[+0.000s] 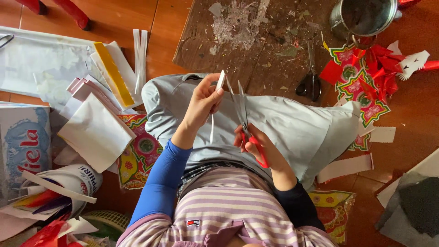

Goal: Cutting paper strips of different colors using scissors.

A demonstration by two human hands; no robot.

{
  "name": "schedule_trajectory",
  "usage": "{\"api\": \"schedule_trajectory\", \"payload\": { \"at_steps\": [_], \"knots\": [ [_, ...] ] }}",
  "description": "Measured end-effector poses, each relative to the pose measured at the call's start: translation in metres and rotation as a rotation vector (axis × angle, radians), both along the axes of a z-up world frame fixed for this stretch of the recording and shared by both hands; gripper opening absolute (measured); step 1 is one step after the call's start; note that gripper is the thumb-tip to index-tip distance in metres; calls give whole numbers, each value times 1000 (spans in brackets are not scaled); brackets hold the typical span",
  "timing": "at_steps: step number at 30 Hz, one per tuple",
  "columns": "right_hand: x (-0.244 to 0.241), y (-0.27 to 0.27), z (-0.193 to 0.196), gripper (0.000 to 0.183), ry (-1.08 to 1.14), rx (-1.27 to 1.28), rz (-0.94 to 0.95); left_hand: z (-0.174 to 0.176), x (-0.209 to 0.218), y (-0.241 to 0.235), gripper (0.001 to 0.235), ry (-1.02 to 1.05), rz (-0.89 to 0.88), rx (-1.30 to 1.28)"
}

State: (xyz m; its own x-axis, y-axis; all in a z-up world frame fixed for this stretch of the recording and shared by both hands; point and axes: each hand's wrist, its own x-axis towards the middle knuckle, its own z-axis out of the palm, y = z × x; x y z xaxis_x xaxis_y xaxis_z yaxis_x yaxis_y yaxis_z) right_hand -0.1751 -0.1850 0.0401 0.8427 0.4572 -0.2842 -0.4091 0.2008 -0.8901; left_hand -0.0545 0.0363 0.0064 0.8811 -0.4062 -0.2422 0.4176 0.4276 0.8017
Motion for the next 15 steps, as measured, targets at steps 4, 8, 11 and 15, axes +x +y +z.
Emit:
{"api": "schedule_trajectory", "payload": {
  "at_steps": [4, 8, 11, 15],
  "knots": [
    [1, 5, -4, 74, -15, -10, 5, 0, 1, 0, 36, 39, 8, 22],
    [2, 7, -4, 77, 16, -13, 4, -4, 2, 0, 36, 59, 38, 44],
    [3, 8, -1, 77, 35, -22, 17, -6, 2, 0, 36, 59, 53, 47],
    [4, 8, 1, 76, 40, -37, 20, -4, 3, 0, 36, 21, 62, 71]
  ]
}}
